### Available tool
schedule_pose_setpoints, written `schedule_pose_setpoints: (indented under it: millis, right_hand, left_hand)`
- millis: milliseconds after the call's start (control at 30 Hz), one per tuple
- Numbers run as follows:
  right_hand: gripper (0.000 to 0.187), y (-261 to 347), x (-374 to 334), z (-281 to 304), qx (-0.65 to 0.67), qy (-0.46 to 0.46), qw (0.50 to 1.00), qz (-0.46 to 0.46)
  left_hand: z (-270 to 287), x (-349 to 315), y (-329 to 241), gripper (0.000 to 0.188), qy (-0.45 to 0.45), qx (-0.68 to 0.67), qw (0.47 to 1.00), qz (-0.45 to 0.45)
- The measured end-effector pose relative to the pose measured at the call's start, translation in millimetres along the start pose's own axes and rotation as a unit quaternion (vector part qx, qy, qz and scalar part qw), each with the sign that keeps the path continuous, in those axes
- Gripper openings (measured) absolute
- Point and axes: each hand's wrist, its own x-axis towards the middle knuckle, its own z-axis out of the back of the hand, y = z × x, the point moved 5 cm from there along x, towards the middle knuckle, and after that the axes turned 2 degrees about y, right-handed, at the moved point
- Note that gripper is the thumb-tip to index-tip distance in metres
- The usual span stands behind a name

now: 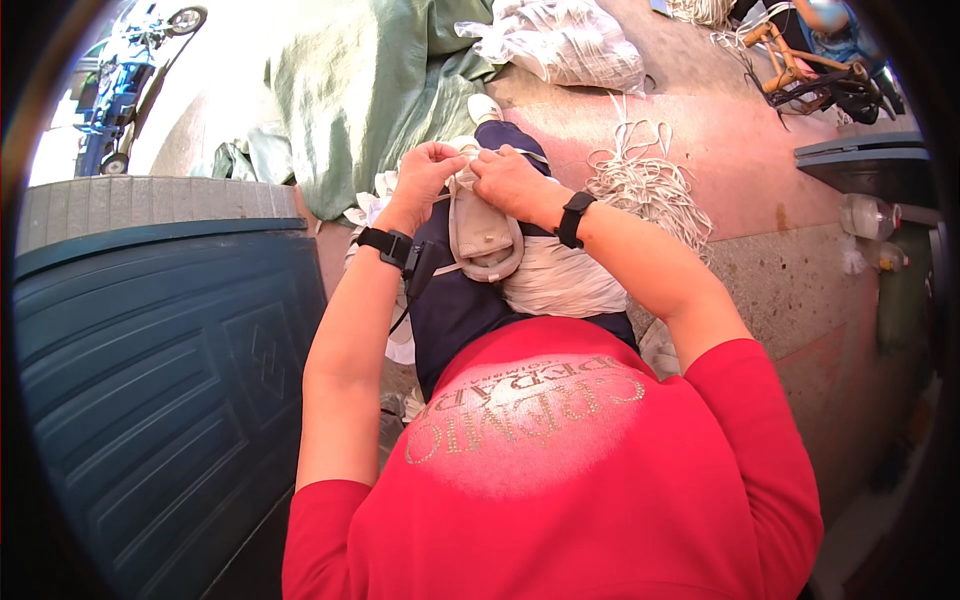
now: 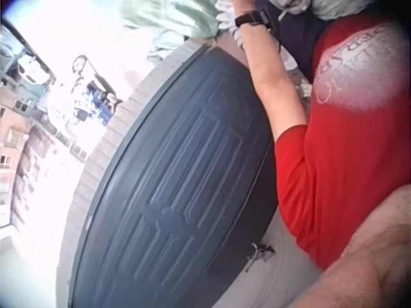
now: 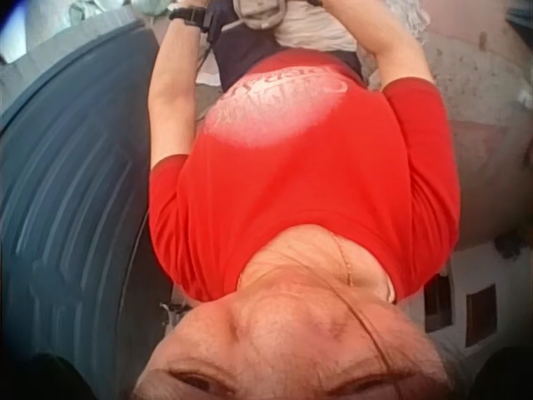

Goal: The user is bundling pairs of shoe components using long white cords.

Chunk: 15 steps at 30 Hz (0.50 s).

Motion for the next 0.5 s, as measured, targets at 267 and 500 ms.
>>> schedule_pose_setpoints:
  millis: [267,500]
  right_hand:
    - [0.015,-18,-19,67,0.256,-0.326,0.909,-0.036]
    - [0.012,-22,-19,23,0.194,-0.051,0.966,-0.162]
  left_hand:
    - [-7,11,-9,0.014,0.042,0.014,0.999,0.027]
    - [-12,7,-13,0.011,0.036,0.037,0.999,0.006]
